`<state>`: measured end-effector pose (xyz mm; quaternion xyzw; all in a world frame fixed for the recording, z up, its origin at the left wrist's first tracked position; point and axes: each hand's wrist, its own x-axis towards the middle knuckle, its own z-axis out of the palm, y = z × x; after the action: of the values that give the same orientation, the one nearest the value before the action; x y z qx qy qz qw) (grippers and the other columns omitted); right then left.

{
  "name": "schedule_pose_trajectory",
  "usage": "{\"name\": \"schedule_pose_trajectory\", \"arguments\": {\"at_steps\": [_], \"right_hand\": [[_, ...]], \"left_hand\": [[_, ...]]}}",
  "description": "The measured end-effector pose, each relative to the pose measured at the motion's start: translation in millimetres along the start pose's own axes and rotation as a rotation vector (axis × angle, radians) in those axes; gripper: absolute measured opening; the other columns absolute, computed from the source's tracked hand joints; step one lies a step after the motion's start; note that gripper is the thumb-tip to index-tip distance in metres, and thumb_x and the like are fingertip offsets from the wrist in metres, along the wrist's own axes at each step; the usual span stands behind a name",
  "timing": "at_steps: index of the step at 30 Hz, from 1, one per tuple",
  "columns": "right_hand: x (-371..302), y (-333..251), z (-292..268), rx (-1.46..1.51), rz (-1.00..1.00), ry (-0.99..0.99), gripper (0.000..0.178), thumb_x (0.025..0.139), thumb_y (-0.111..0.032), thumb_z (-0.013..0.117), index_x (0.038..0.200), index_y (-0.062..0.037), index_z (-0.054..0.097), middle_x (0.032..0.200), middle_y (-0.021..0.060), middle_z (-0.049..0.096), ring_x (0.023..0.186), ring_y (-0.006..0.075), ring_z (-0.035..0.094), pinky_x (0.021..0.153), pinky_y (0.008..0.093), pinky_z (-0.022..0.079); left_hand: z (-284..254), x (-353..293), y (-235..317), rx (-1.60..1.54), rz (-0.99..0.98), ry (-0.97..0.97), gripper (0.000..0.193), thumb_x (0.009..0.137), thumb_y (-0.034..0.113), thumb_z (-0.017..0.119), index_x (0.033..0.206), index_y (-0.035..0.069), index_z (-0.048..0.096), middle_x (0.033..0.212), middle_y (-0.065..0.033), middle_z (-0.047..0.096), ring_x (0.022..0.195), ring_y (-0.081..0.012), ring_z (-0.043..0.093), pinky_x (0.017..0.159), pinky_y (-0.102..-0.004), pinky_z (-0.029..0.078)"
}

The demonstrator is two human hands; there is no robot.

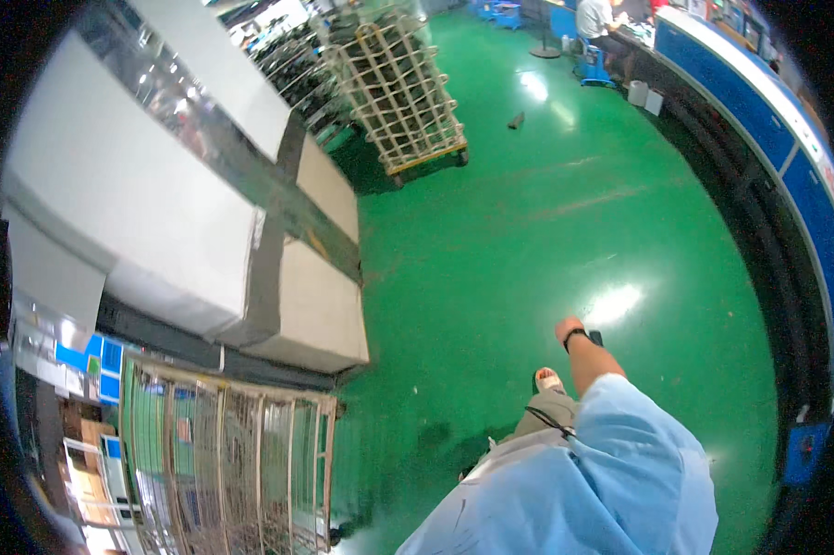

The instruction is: The person places shoes into a machine, removes shoe lasts from a rack, and inserts them into the shoes before pushing a large metal rack across the factory floor.

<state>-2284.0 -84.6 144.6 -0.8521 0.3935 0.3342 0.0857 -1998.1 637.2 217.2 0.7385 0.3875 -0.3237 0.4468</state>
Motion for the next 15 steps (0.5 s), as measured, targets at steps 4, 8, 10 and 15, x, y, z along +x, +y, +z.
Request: {"name": "schedule_pose_trajectory", "arguments": {"at_steps": [4,8,10,15], "right_hand": [[-29.0,34.9,94.0,0.753,0.275,0.086,0.03,0.083,-0.02,0.053,0.1,-0.0031,0.07,0.103,0.0228,0.068,0.098,0.0385,0.065,0.085,0.0456,0.052],[-83.8,77.4,214.3,0.248,-0.165,-0.31,0.029,0.072,-0.031,0.073,0.095,-0.0124,0.075,0.097,0.0113,0.073,0.09,0.0312,0.07,0.075,0.0411,0.057],[-120.9,116.0,294.0,0.283,-0.143,-0.538,0.035,0.076,-0.031,0.074,0.107,-0.0143,0.072,0.107,0.0112,0.071,0.1,0.0287,0.068,0.082,0.0386,0.055],[-120.3,185.5,311.4,0.684,0.104,-0.709,0.027,0.089,-0.027,0.054,0.093,-0.0092,0.073,0.09,0.0119,0.073,0.077,0.0228,0.071,0.062,0.0372,0.056]], "left_hand": [[90.1,5.5,45.6,0.166,0.058,-0.014,0.025,0.092,0.027,0.05,0.089,0.008,0.066,0.094,-0.0122,0.067,0.081,-0.0244,0.064,0.073,-0.0414,0.053],[261.5,-18.3,106.3,0.199,0.163,-0.262,0.023,0.093,0.027,0.053,0.088,0.008,0.066,0.09,-0.0104,0.067,0.076,-0.0235,0.064,0.067,-0.0386,0.052],[397.0,-119.5,140.4,0.374,0.308,-0.439,0.026,0.093,0.031,0.057,0.1,0.006,0.063,0.094,-0.01,0.067,0.081,-0.0238,0.063,0.068,-0.0365,0.051],[530.6,-222.8,217.8,1.193,0.961,-0.694,0.045,0.093,0.04,0.057,0.121,0.004,0.061,0.112,-0.0138,0.068,0.1,-0.0241,0.065,0.086,-0.0353,0.051]]}}
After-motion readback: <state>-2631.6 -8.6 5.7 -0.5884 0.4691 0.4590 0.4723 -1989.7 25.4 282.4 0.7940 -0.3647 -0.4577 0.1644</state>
